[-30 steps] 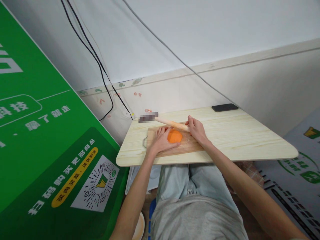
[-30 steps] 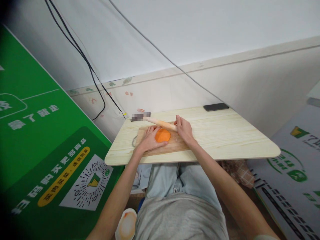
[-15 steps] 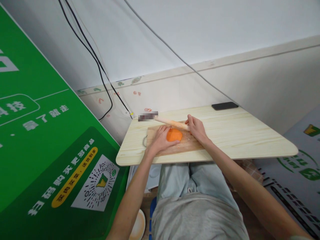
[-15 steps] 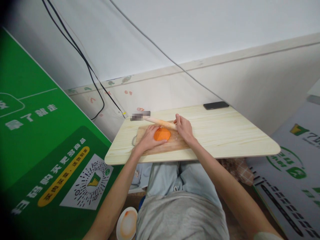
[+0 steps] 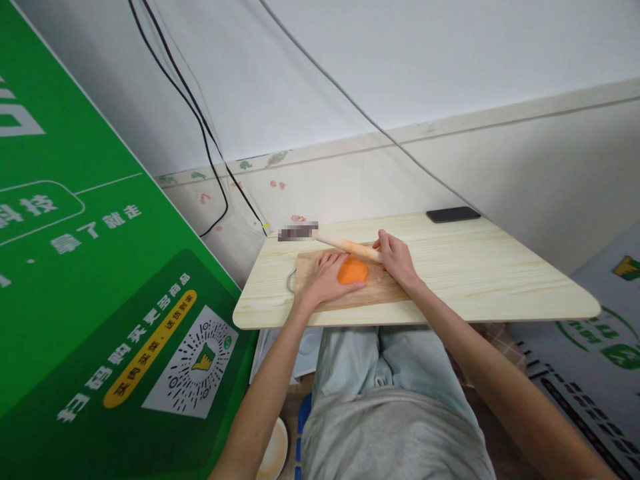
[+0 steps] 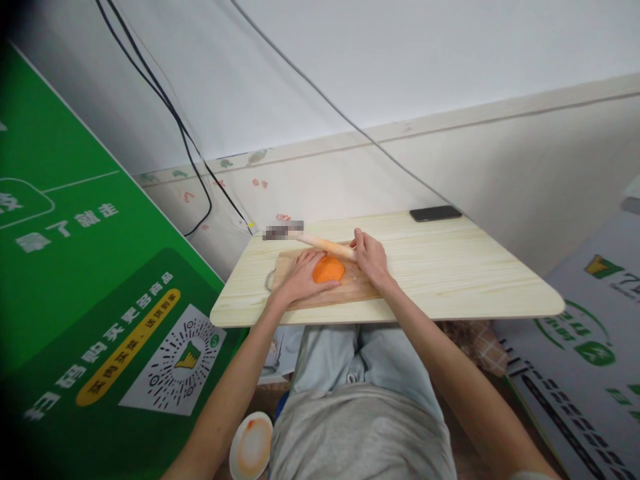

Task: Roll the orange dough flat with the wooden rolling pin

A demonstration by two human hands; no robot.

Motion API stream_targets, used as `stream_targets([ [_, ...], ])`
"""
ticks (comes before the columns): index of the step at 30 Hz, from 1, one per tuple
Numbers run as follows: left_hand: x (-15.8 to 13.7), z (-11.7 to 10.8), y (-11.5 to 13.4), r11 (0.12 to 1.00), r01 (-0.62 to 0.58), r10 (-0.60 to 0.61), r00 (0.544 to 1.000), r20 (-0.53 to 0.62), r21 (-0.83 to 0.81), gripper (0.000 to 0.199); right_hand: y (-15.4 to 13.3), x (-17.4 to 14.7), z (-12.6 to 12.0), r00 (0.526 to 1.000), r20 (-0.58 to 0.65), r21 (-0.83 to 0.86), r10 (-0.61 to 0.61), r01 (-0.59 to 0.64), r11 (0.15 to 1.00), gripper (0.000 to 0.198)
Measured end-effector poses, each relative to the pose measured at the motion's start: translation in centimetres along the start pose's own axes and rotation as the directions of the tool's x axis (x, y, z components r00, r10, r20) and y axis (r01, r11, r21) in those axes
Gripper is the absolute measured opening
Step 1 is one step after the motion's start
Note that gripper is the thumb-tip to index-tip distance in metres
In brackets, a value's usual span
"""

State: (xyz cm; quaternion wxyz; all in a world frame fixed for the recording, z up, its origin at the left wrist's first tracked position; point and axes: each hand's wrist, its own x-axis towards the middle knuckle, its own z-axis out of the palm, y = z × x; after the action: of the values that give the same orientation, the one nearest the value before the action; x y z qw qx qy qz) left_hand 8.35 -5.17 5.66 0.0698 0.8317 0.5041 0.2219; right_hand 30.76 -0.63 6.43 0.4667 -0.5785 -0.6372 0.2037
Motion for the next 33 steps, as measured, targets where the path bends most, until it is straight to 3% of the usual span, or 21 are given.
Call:
stream_targets([
  [19,-0.1,-0.2,0.0,0.986,0.003,-0.015,0.997,-0.071,-0.167,0.068,-0.3,-0.2,-0.3,1.0,0.016,0.008,0.007,-0.008,1.0,0.079],
  [24,-0.4,-0.5,-0.7,0.953,-0.073,0.055,0.996,-0.069,-0.292,0.072,-0.1,-0.1,-0.2,1.0,0.014,0.004,0.009,-0.009,1.0,0.082],
  [27,-0.3,-0.5,-0.6,0.974,-0.078,0.062,0.995,-0.08,-0.213,0.071,-0.1,-0.1,-0.2,1.0,0.007,0.011,0.006,-0.007,1.0,0.082],
  [33,-0.1,0.0,0.3,0.998,0.062,-0.062,0.997,-0.039,0.008,0.087,-0.2,-0.2,-0.2,1.0,0.012,0.013,0.005,-0.005,1.0,0.081],
])
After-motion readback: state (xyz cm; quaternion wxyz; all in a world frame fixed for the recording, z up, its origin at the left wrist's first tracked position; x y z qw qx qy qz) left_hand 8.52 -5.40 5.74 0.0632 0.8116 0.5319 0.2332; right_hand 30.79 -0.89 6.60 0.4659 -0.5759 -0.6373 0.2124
